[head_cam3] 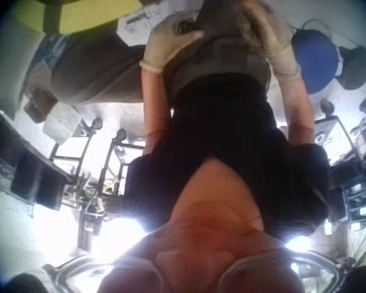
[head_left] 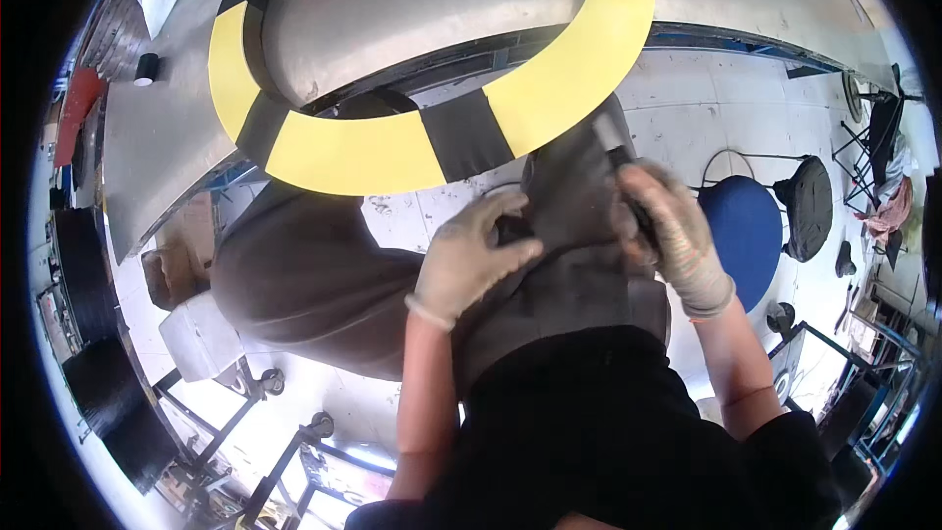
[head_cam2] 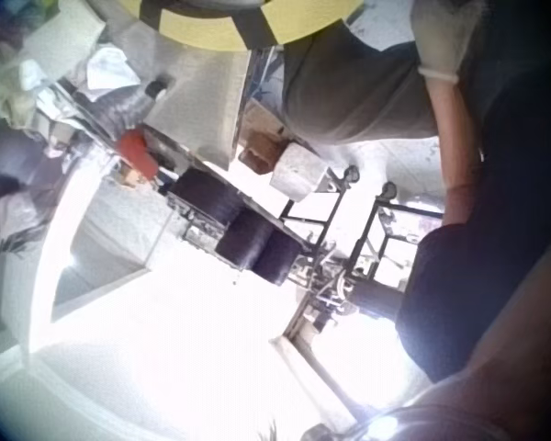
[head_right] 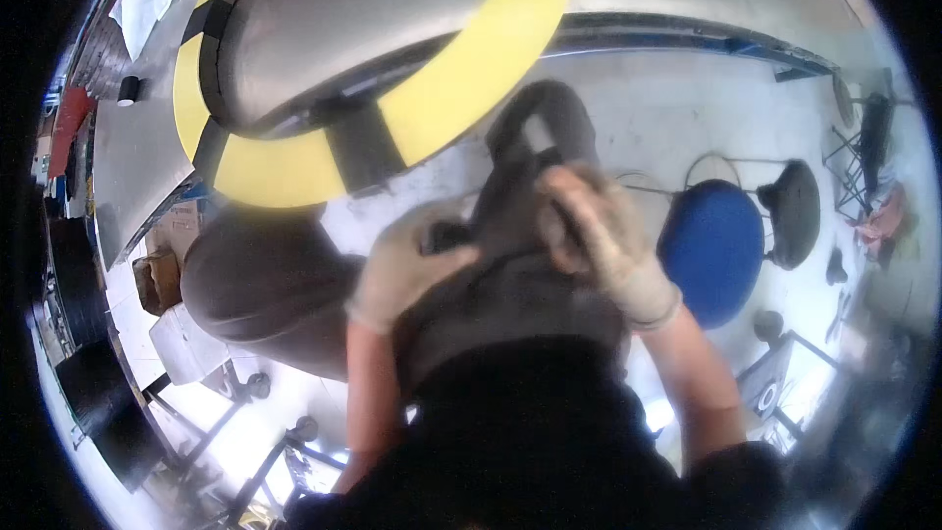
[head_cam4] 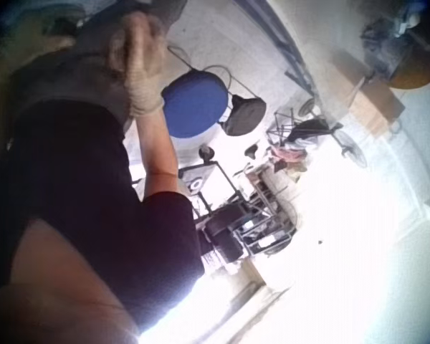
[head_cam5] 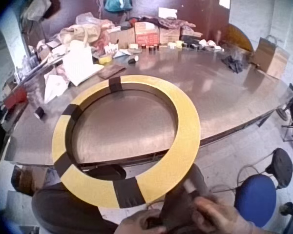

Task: Apply black electrical tape around a yellow and black circular ring frame.

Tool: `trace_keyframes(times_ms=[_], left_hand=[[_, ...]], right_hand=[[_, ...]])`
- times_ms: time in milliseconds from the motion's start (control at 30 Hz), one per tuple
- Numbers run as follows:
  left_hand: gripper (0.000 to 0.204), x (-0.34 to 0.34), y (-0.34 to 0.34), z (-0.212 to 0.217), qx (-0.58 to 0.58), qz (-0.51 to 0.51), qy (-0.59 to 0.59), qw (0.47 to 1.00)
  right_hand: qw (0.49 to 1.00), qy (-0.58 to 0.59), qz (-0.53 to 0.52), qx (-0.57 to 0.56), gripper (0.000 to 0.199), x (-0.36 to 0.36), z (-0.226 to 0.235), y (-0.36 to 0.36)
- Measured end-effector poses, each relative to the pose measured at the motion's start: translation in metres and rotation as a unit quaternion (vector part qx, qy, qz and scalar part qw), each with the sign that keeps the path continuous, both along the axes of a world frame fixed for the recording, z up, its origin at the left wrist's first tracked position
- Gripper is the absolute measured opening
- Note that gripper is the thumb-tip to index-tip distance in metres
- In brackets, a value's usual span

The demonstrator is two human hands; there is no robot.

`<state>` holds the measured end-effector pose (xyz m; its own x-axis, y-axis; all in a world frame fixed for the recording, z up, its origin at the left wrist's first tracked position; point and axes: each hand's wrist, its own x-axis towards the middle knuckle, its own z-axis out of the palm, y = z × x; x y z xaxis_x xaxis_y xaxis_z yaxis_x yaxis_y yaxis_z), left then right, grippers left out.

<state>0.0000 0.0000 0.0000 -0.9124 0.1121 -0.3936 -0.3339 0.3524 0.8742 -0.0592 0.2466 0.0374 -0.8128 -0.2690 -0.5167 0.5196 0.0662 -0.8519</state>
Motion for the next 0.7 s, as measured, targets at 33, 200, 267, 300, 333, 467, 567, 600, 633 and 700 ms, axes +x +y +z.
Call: trace_keyframes(times_ms=[33,200,267,300,333,467,567,600,633,700], left_hand=[[0.072,0.01,-0.004,0.015,0.091,0.009,0.021,0.996],[0.084,0.013,-0.007,0.046,0.182,0.08,0.113,0.973],[0.081,0.002,-0.002,0.042,0.118,0.097,0.104,0.983],[0.079,-0.001,-0.001,0.038,0.054,0.081,0.13,0.987],[0.078,-0.003,-0.002,0.033,-0.011,0.07,0.162,0.984],[0.071,-0.022,0.005,0.004,-0.02,0.17,0.212,0.962],[0.082,-0.034,0.017,0.0,0.105,0.129,0.109,0.98],[0.085,-0.035,0.025,0.004,0.178,0.063,0.107,0.976],[0.086,-0.036,0.036,0.009,0.24,0.03,0.098,0.965],[0.086,-0.033,0.059,0.024,0.354,-0.012,0.071,0.932]], right_hand=[[0.998,0.051,-0.029,0.018,0.042,-0.016,0.012,0.009],[0.897,0.421,0.019,0.132,0.047,-0.115,0.053,0.042],[0.888,0.405,0.014,0.218,0.048,-0.134,0.065,0.05],[0.888,0.344,-0.014,0.305,0.047,-0.134,0.071,0.054],[0.871,0.315,-0.017,0.377,0.046,-0.129,0.076,0.057],[0.897,0.223,0.043,0.381,0.041,-0.076,0.077,0.056],[0.943,0.138,0.241,0.183,0.052,-0.029,0.048,0.041],[0.943,0.15,0.265,0.137,0.055,-0.015,0.035,0.035],[0.937,0.144,0.291,0.129,0.055,-0.003,0.023,0.031],[0.922,0.178,0.316,0.133,0.05,0.012,0.002,0.026]])
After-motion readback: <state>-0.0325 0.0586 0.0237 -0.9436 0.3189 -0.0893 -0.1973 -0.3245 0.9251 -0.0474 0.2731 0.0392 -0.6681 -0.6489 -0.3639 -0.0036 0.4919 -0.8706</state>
